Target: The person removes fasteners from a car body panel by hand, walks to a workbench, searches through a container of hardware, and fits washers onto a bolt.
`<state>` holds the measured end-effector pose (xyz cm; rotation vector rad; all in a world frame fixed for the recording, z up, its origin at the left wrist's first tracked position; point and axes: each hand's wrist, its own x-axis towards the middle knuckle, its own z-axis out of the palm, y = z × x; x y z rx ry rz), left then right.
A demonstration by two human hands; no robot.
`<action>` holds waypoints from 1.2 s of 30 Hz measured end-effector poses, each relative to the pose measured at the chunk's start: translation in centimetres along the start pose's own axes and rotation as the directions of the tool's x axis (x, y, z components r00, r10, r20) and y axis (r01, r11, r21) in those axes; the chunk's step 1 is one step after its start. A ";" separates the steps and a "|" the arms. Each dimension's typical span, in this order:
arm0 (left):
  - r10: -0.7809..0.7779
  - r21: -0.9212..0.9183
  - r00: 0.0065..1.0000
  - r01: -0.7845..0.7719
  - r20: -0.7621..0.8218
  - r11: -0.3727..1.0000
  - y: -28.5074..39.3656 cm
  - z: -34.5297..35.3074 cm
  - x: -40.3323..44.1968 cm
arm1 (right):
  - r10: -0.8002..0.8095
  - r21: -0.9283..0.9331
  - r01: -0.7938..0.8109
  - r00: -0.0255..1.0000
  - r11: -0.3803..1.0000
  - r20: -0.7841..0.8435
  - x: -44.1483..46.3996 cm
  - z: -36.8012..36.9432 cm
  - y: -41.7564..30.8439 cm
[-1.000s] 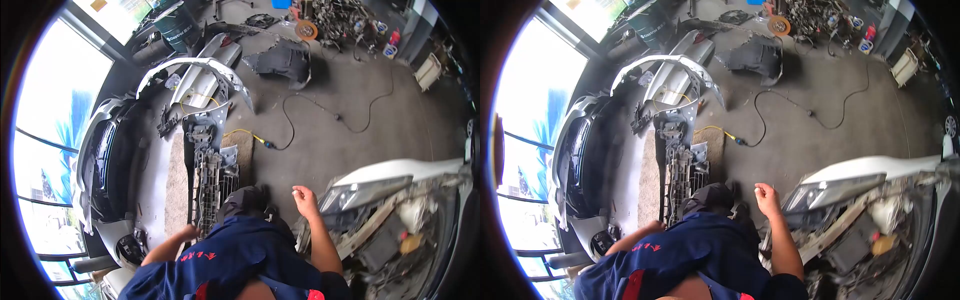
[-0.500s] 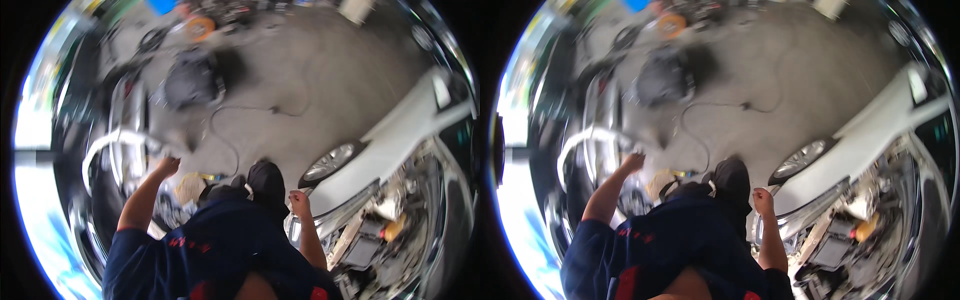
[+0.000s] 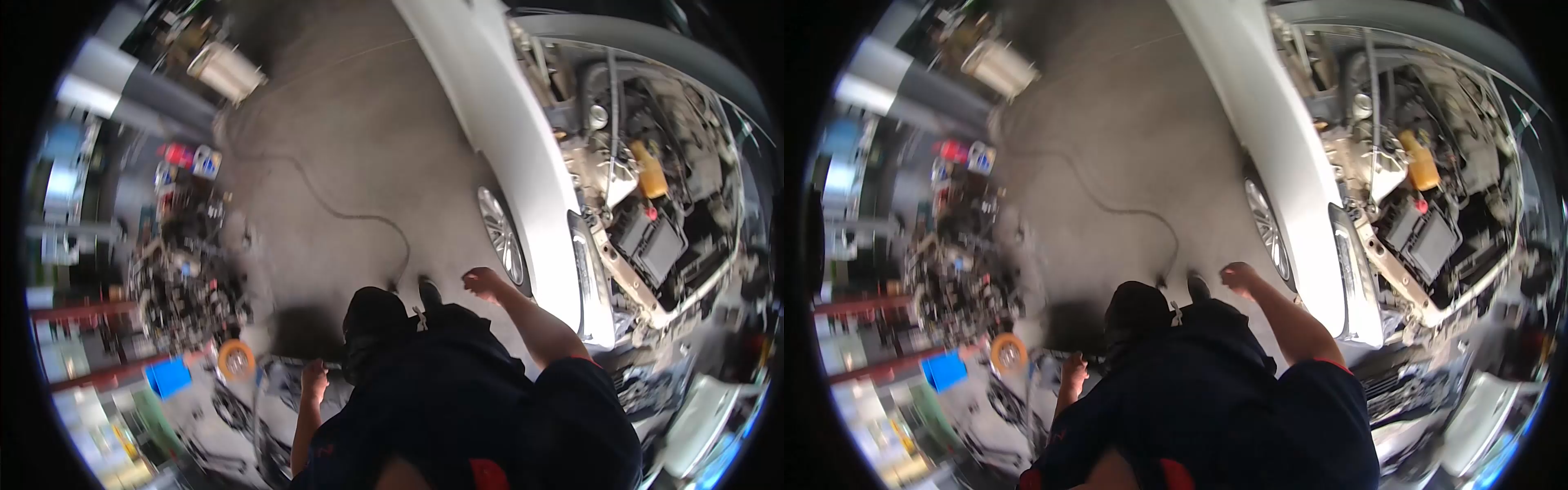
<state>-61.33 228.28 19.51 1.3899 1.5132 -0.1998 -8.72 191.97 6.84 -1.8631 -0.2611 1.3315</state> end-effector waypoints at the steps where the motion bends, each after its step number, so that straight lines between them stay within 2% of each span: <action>1: -0.123 -0.072 0.990 0.128 0.067 0.989 1.4 -0.6 4.3 | -0.063 0.040 0.064 0.997 0.997 -0.039 -1.2 0.5 -4.3; 2: 0.360 0.541 0.918 -0.392 0.170 0.744 3.8 -1.6 7.3 | -0.098 0.065 0.106 0.988 0.992 -0.120 -1.7 1.0 -7.4; 3: 0.589 0.772 0.610 -0.635 0.530 -0.036 6.7 -3.0 10.0 | -0.123 0.098 0.145 0.971 0.985 -0.204 -2.1 1.4 -10.0; 4: 0.220 0.543 0.964 -0.267 0.151 0.796 8.8 -2.4 15.2 | -0.137 0.126 0.181 0.946 0.975 -0.295 -2.4 1.6 -11.2; 5: 0.455 0.733 0.758 -0.620 0.467 0.281 12.6 -2.7 18.8 | -0.100 0.172 0.171 0.928 0.970 -0.359 -2.8 2.2 -11.5; 7: 0.439 0.621 0.587 -0.780 0.680 0.080 21.9 -0.7 25.0 | -0.013 0.264 0.156 0.881 0.952 -0.472 -3.7 3.5 -12.1; 8: 0.335 0.621 0.642 -0.762 0.689 0.183 28.8 2.4 23.6 | 0.096 0.407 0.134 0.863 0.903 -0.497 -4.3 4.7 -12.2; 9: 0.227 0.632 0.689 -0.723 0.689 0.278 36.9 6.2 20.6 | 0.107 0.440 0.194 0.813 0.877 -0.572 -3.7 5.8 -11.9; 11: 0.164 0.549 0.561 -0.828 0.811 0.117 45.0 12.5 19.8 | 0.160 0.495 0.274 0.726 0.824 -0.669 -3.3 10.4 -10.8; 12: 0.177 0.403 0.405 -0.914 0.897 0.047 46.8 15.4 20.3 | 0.262 0.604 0.292 0.703 0.741 -0.661 -2.8 12.4 -11.1; 13: 0.174 0.233 0.226 -0.972 0.958 -0.017 48.4 19.1 20.7 | 0.339 0.649 0.211 0.713 0.731 -0.613 -4.3 13.1 -12.9; 15: 0.128 0.026 0.016 -0.997 0.992 -0.078 51.2 24.7 16.5 | 0.356 0.752 0.347 0.719 0.560 -0.596 -3.1 16.6 -13.3; 17: 0.089 -0.218 -0.228 -0.970 0.970 -0.111 51.2 30.3 12.8 | 0.374 0.790 0.419 0.715 0.447 -0.590 -3.0 18.5 -13.3; 19: 0.033 -0.390 -0.397 -0.912 0.917 -0.125 50.4 35.5 8.4 | 0.449 0.776 0.462 0.637 0.429 -0.627 -2.5 20.1 -12.0; 21: 0.010 -0.535 -0.547 -0.823 0.837 -0.190 49.9 42.8 1.3 | 0.531 0.774 0.580 0.585 0.255 -0.613 -1.5 20.5 -8.1; 23: 0.023 -0.676 -0.707 -0.686 0.707 -0.269 46.9 49.6 -3.3 | 0.565 0.717 0.692 0.559 0.085 -0.606 -0.3 20.7 -1.2; 25: -0.064 -0.813 -0.869 -0.431 0.491 -0.391 43.4 56.5 -7.0 | 0.631 0.589 0.807 0.439 0.037 -0.640 1.8 19.0 7.1; 26: -0.104 -0.849 -0.919 -0.302 0.380 -0.434 41.3 59.8 -8.6 | 0.663 0.482 0.875 0.331 0.051 -0.672 2.4 17.2 11.2; 27: -0.149 -0.873 -0.953 -0.170 0.264 -0.457 39.5 62.8 -9.1 | 0.701 0.371 0.926 0.220 0.069 -0.678 3.8 15.2 14.4; 29: -0.249 -0.876 -0.947 -0.062 0.203 -0.479 35.4 66.3 -11.2 | 0.715 -0.055 0.979 0.103 -0.195 -0.692 5.6 11.5 20.4; 31: -0.330 -0.865 -0.930 0.027 0.163 -0.502 33.9 69.4 -11.5 | 0.695 -0.241 0.925 0.032 -0.292 -0.719 6.6 7.4 23.5; 33: -0.434 -0.778 -0.900 0.243 0.042 -0.579 34.5 71.3 -11.1 | 0.604 -0.298 0.863 0.010 -0.407 -0.797 7.7 4.9 24.7; 34: -0.479 -0.778 -0.874 0.241 0.086 -0.580 34.4 71.6 -10.9 | 0.566 -0.337 0.820 -0.020 -0.462 -0.824 8.6 4.3 25.5; 35: -0.392 -0.781 -0.917 0.194 0.070 -0.594 33.4 71.9 -10.2 | 0.508 -0.400 0.775 -0.119 -0.489 -0.853 9.8 3.5 26.3; 36: -0.368 -0.749 -0.919 0.143 0.142 -0.647 33.5 71.3 -10.5 | 0.460 -0.413 0.753 -0.165 -0.513 -0.873 10.1 3.4 27.0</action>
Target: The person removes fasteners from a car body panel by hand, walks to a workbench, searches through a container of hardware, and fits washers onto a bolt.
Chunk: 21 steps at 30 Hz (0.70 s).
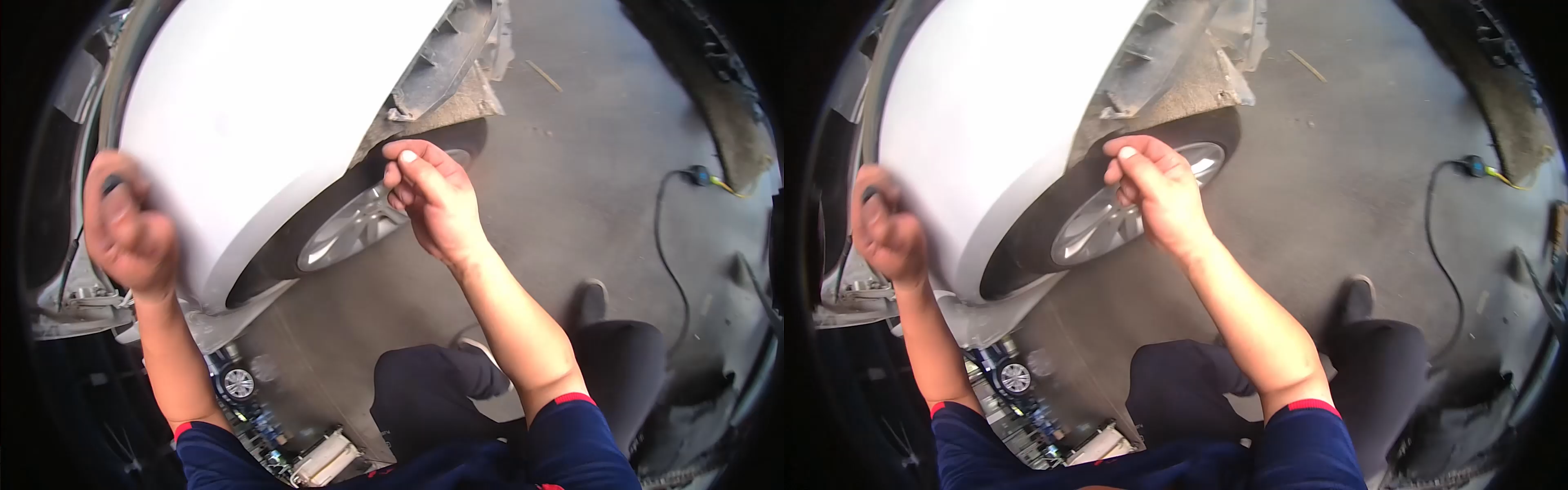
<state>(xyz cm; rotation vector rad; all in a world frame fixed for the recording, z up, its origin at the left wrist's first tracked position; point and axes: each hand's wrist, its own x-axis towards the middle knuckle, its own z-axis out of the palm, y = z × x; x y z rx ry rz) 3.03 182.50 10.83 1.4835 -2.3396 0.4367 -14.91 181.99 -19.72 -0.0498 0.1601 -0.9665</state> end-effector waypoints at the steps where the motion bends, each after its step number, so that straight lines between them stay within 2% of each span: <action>1: -0.078 0.048 0.997 0.077 0.023 0.996 0.2 -0.6 -0.1 | 0.002 0.034 -0.005 0.997 0.999 0.074 0.2 -0.6 0.2; 2: -0.088 0.101 0.996 0.089 -0.013 0.991 0.5 -0.1 0.0 | -0.030 0.046 0.025 0.993 0.999 0.114 0.5 -0.8 0.4; 5: -0.116 0.194 0.990 0.131 -0.085 0.972 0.8 0.6 -0.2 | 0.096 -0.106 -0.081 0.983 0.991 0.153 1.3 -0.6 0.4; 7: -0.091 0.243 0.991 0.112 -0.098 0.964 0.6 1.0 0.1 | 0.033 -0.141 0.005 0.962 0.990 0.270 1.9 -0.9 1.3; 9: -0.189 0.283 0.972 0.222 -0.139 0.933 0.4 1.1 -0.5 | 0.052 -0.161 0.001 0.946 0.987 0.321 2.7 -1.4 1.8; 11: -0.166 0.339 0.967 0.225 -0.193 0.914 0.5 2.2 -0.7 | -0.033 -0.064 0.062 0.922 0.996 0.385 3.6 -1.3 3.7; 12: -0.163 0.357 0.965 0.229 -0.206 0.906 1.3 2.0 0.0 | -0.003 -0.029 0.016 0.916 0.999 0.401 3.5 -0.8 3.1; 15: -0.168 0.414 0.965 0.239 -0.200 0.878 1.9 1.4 0.9 | -0.142 0.097 0.115 0.929 0.989 0.343 4.3 1.0 4.2; 17: -0.138 0.485 0.976 0.203 -0.168 0.851 1.7 1.5 1.0 | -0.179 0.091 0.159 0.936 0.983 0.302 4.6 1.1 4.6; 19: -0.215 0.395 0.946 0.298 -0.241 0.869 1.5 1.5 0.7 | -0.204 0.021 0.206 0.942 0.978 0.267 4.4 0.9 4.5; 20: -0.223 0.349 0.946 0.297 -0.237 0.889 1.4 1.6 0.7 | -0.261 0.033 0.261 0.935 0.965 0.238 4.6 1.0 4.7; 21: -0.232 0.298 0.943 0.298 -0.237 0.907 1.3 1.6 0.8 | -0.222 0.031 0.222 0.944 0.975 0.246 4.3 0.9 4.6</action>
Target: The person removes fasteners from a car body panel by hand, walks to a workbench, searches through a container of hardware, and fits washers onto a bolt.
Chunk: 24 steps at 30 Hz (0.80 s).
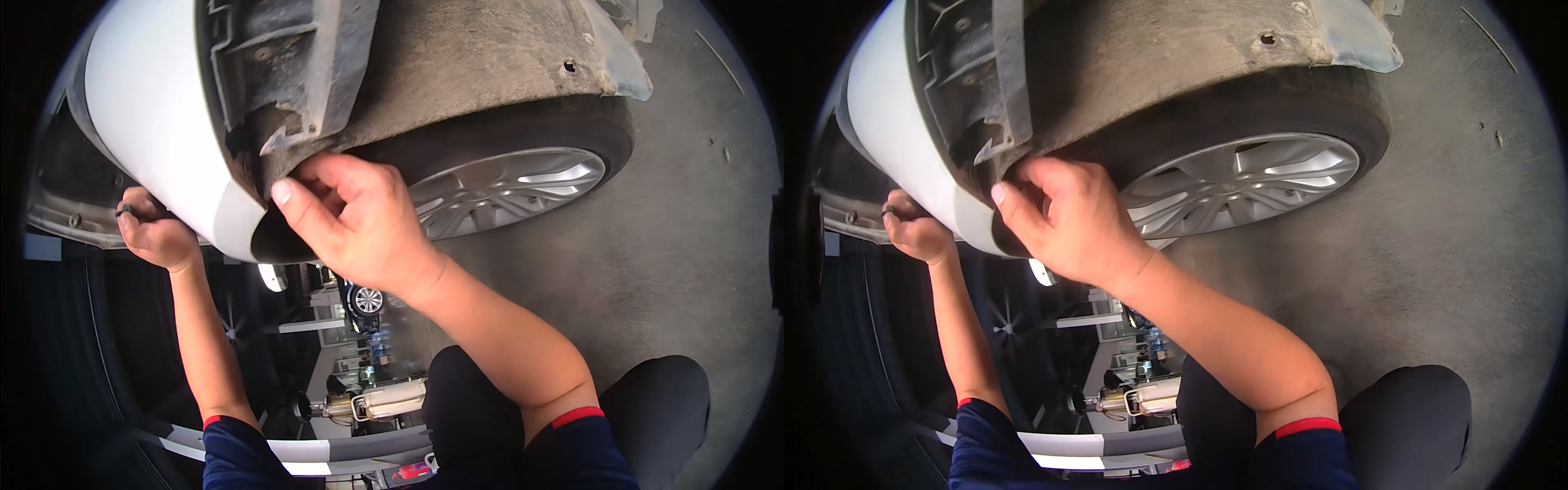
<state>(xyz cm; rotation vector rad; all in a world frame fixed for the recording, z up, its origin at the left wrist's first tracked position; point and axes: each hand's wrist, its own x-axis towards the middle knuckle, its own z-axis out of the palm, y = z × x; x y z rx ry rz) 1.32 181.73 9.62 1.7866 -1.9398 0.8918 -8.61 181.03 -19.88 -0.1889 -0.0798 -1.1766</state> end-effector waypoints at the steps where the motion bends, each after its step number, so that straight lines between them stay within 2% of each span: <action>1: -0.023 -0.056 1.000 0.023 0.002 0.998 0.0 0.1 -0.1 | -0.008 -0.020 0.009 1.000 1.000 0.014 -0.1 -0.1 0.1; 4: -0.032 0.035 0.998 0.033 -0.045 0.999 0.7 0.8 -0.3 | -0.020 -0.007 0.021 0.999 1.000 0.029 -0.2 -0.3 0.5; 7: -0.010 0.058 1.000 0.012 -0.023 0.998 0.7 0.7 -0.2 | -0.030 0.009 0.030 1.000 1.000 -0.002 -0.3 -0.2 0.4; 10: -0.009 0.021 1.000 0.009 -0.011 1.000 0.2 0.5 0.0 | 0.070 0.050 -0.070 0.998 0.996 -0.008 -0.7 0.2 -0.2; 12: -0.043 0.005 0.999 0.043 -0.018 0.999 0.3 0.5 -0.1 | 0.070 0.060 -0.068 0.997 0.996 -0.035 -1.4 0.9 0.1; 14: -0.019 0.035 0.999 0.020 -0.029 0.999 0.4 0.7 -0.2 | 0.040 0.089 -0.039 0.999 0.995 -0.012 -2.1 1.3 0.0; 15: -0.005 0.051 0.999 0.007 -0.033 0.999 0.5 0.9 -0.2 | 0.023 0.160 -0.017 0.999 0.987 -0.032 -2.5 1.8 0.0; 19: -0.075 0.013 0.995 0.076 -0.061 0.997 0.2 0.3 0.1 | -0.003 0.300 0.009 1.000 0.954 -0.020 -3.5 2.2 -1.2; 20: -0.058 0.056 0.997 0.060 -0.043 0.997 0.3 0.3 -0.1 | -0.034 0.296 0.064 0.994 0.953 -0.103 -3.6 3.0 -1.4; 22: -0.021 0.133 1.000 0.021 -0.005 0.991 0.5 0.4 -0.1 | 0.013 0.268 0.005 0.998 0.963 -0.065 -4.4 3.5 -1.8; 24: 0.001 0.188 1.000 0.000 -0.007 0.982 0.6 0.5 -0.2 | 0.077 0.354 -0.085 0.996 0.931 0.037 -5.1 3.6 -2.6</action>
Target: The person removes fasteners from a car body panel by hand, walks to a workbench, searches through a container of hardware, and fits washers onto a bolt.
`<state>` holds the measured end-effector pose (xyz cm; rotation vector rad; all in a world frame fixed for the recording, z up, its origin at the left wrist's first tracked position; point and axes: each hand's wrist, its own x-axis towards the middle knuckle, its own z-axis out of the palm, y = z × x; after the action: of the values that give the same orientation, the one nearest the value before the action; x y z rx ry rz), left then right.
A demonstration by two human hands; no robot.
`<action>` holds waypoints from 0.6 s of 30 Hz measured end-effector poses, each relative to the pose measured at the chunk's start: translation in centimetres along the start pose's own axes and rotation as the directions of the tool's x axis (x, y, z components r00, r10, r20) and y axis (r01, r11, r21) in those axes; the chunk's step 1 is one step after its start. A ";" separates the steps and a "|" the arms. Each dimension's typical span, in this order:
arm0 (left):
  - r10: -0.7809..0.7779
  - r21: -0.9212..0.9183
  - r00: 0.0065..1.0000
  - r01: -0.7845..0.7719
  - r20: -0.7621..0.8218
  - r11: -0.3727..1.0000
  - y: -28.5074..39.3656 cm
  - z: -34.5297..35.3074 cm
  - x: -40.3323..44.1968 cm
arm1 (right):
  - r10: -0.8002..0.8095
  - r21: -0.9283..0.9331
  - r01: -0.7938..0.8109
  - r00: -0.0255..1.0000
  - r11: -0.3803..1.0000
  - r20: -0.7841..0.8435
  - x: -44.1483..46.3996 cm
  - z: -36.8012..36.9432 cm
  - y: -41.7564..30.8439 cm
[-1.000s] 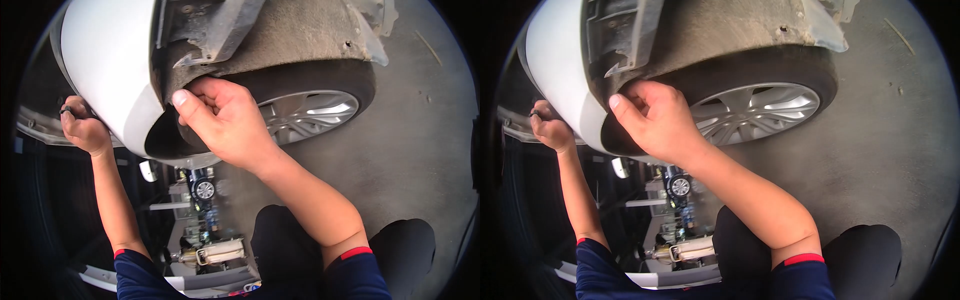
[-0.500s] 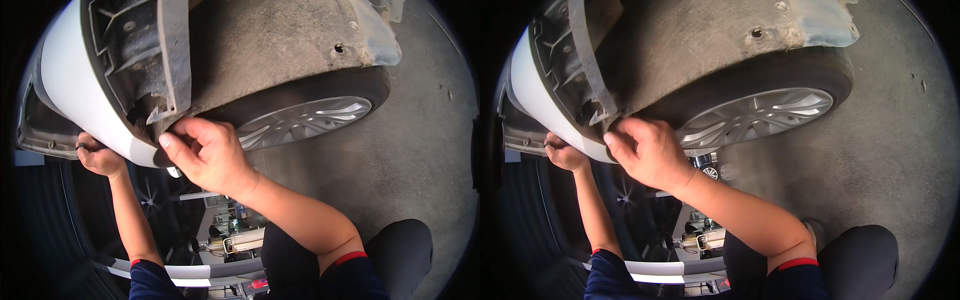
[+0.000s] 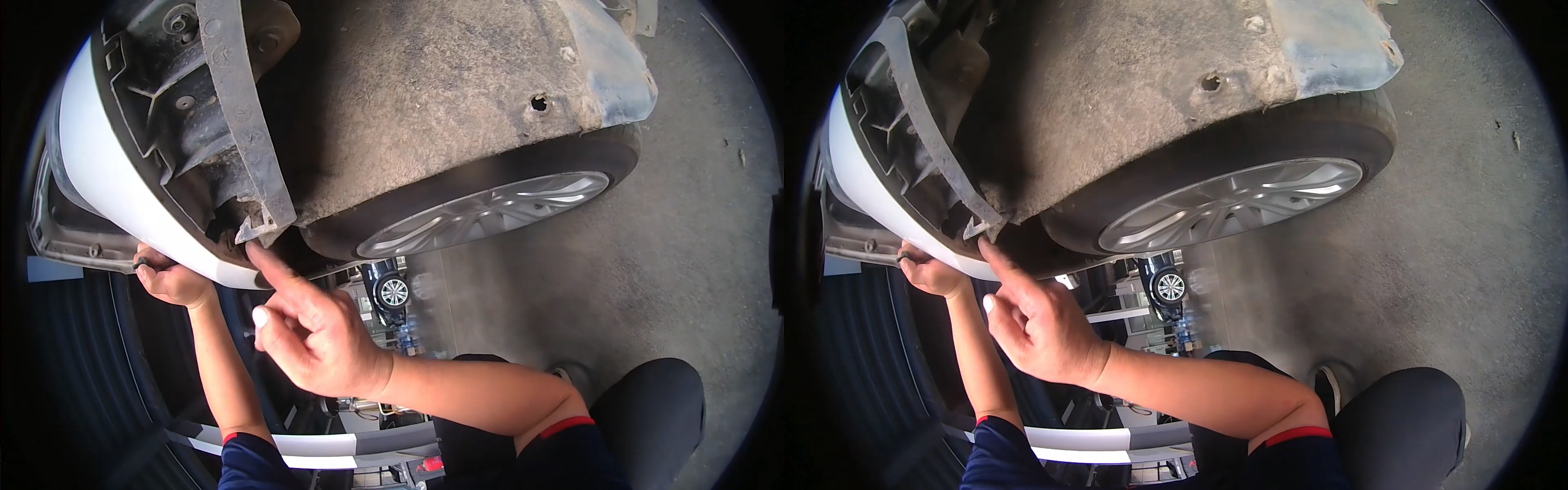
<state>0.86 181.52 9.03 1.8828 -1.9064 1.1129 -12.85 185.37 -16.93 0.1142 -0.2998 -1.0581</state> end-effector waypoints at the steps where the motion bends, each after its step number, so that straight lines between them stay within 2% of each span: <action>1: 0.000 0.005 1.000 0.000 -0.008 1.000 0.0 0.0 0.0 | 0.018 0.053 -0.019 1.000 0.998 0.023 -0.2 0.3 -0.1; 2: 0.000 0.010 1.000 0.000 -0.015 1.000 0.1 0.1 0.0 | 0.035 0.105 -0.039 0.998 0.994 0.046 -0.2 0.4 -0.1; 3: 0.033 0.051 0.999 -0.032 -0.015 0.998 0.1 0.2 -0.1 | 0.074 0.128 -0.092 0.988 0.988 0.135 -0.2 0.1 -0.2; 5: 0.098 0.132 0.995 -0.095 -0.013 0.987 0.3 0.4 -0.3 | 0.119 0.222 -0.155 0.978 0.963 0.170 -0.2 0.1 -0.1; 9: 0.103 0.138 0.994 -0.097 -0.037 0.986 0.5 0.8 -0.4 | 0.140 0.340 -0.220 0.960 0.914 0.243 -0.1 0.0 0.9; 14: 0.093 0.034 0.996 -0.093 0.006 0.995 0.1 0.6 -0.2 | 0.146 0.370 -0.241 0.953 0.897 0.266 -0.1 -0.2 1.2; 17: -0.043 -0.150 0.999 0.040 -0.018 0.988 -0.4 0.2 0.0 | 0.149 0.350 -0.244 0.949 0.905 0.277 0.0 -0.3 1.3; 18: -0.030 -0.131 0.999 0.027 -0.018 0.991 -0.3 0.2 -0.1 | 0.151 0.337 -0.244 0.948 0.909 0.281 0.0 -0.4 1.3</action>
<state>1.26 181.46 8.94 1.8162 -1.8869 0.9688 -11.61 186.01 -16.98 0.2836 -0.7254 -0.8018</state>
